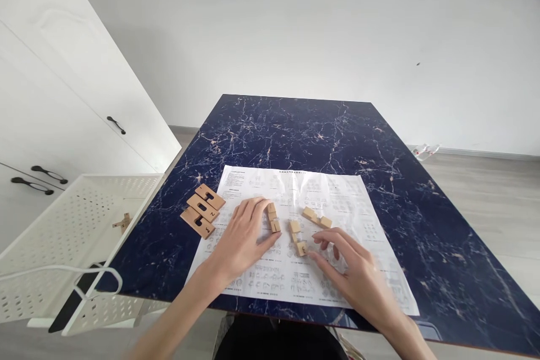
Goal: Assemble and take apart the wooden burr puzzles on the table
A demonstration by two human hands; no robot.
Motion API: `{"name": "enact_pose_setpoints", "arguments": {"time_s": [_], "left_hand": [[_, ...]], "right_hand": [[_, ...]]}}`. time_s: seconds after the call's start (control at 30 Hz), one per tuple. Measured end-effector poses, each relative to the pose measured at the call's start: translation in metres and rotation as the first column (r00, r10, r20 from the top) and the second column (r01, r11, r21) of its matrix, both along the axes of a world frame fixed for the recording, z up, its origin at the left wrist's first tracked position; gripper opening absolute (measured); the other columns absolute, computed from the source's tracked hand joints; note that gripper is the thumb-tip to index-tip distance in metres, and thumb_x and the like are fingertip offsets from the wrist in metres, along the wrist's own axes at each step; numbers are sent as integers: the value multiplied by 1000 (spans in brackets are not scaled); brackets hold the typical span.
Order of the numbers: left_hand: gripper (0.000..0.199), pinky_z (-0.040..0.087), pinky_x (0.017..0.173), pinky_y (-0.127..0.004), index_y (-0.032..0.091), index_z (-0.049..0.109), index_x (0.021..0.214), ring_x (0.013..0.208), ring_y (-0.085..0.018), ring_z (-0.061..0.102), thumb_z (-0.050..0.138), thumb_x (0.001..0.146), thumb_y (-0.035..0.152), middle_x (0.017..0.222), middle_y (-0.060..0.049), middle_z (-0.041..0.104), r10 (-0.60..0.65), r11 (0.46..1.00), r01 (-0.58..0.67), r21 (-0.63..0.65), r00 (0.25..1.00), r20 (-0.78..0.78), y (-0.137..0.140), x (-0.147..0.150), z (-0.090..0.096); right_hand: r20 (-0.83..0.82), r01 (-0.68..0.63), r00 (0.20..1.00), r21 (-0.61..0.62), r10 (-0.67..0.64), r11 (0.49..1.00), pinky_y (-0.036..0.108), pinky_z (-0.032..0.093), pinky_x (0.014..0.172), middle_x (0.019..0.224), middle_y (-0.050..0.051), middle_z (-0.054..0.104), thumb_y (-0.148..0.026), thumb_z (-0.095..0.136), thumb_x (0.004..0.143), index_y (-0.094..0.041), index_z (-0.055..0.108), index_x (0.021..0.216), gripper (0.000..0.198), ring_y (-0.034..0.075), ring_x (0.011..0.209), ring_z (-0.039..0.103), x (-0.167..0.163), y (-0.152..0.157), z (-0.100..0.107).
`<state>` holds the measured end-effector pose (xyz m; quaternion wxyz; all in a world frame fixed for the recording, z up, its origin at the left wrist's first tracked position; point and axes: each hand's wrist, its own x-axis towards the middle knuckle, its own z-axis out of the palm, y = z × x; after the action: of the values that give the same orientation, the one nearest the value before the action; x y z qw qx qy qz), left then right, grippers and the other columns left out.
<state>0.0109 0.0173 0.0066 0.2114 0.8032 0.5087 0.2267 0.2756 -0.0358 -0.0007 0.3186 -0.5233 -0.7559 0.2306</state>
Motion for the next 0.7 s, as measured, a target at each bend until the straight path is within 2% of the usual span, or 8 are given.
{"name": "enact_pose_setpoints", "arguments": {"time_s": [0.13, 0.23, 0.4, 0.53, 0.6, 0.7], "left_hand": [[55, 47, 116, -59, 31, 47, 149, 140, -38, 55, 70, 101, 42, 146, -11, 60, -9, 1000, 10, -9, 1000, 25, -1, -1, -1], [57, 48, 116, -58, 31, 47, 149, 140, -37, 55, 72, 100, 43, 145, -11, 61, -7, 1000, 7, -7, 1000, 26, -1, -2, -3], [64, 49, 116, -57, 34, 42, 155, 143, -37, 55, 73, 99, 43, 149, -10, 60, 2, 1000, -1, -23, 998, 58, -6, -6, -5], [68, 50, 116, -56, 35, 42, 155, 142, -37, 57, 77, 97, 40, 149, -9, 62, 25, 1000, -26, 3, 997, 72, -10, -8, -5], [69, 50, 116, -56, 35, 42, 155, 141, -36, 58, 78, 97, 39, 149, -8, 62, 26, 999, -28, 19, 997, 72, -11, -8, -6], [69, 52, 114, -54, 35, 40, 156, 140, -34, 58, 78, 97, 35, 148, -8, 63, 25, 998, -29, 57, 997, 69, -12, -8, -6]], "right_hand": [[53, -24, 998, -11, 25, 1000, 38, 61, 73, 109, 9, 71, -46, 61, 108, -27, 62, 129, 28, 25, 87, 72, -9, -2, -5], [79, -25, 997, 12, 24, 1000, 38, 61, 73, 114, 10, 72, -45, 62, 107, -26, 63, 127, 27, 26, 89, 73, -16, 0, -7], [10, -1, 1000, 14, 1, 1000, 36, 62, 73, 116, 10, 73, -39, 56, 110, -27, 66, 122, 20, 24, 86, 74, -22, 2, -7], [-92, 41, 995, -91, -50, 995, 37, 63, 73, 120, 11, 75, -44, 55, 110, -28, 66, 127, 25, 25, 86, 75, -21, 0, -3], [-151, 57, 985, -173, -84, 983, 37, 63, 74, 116, 10, 77, -47, 55, 110, -29, 65, 128, 28, 26, 91, 76, -20, 0, -1], [-262, 6, 961, -279, -82, 960, 36, 63, 75, 107, 8, 77, -50, 53, 110, -29, 64, 132, 32, 27, 95, 76, -21, 1, 2]]}}
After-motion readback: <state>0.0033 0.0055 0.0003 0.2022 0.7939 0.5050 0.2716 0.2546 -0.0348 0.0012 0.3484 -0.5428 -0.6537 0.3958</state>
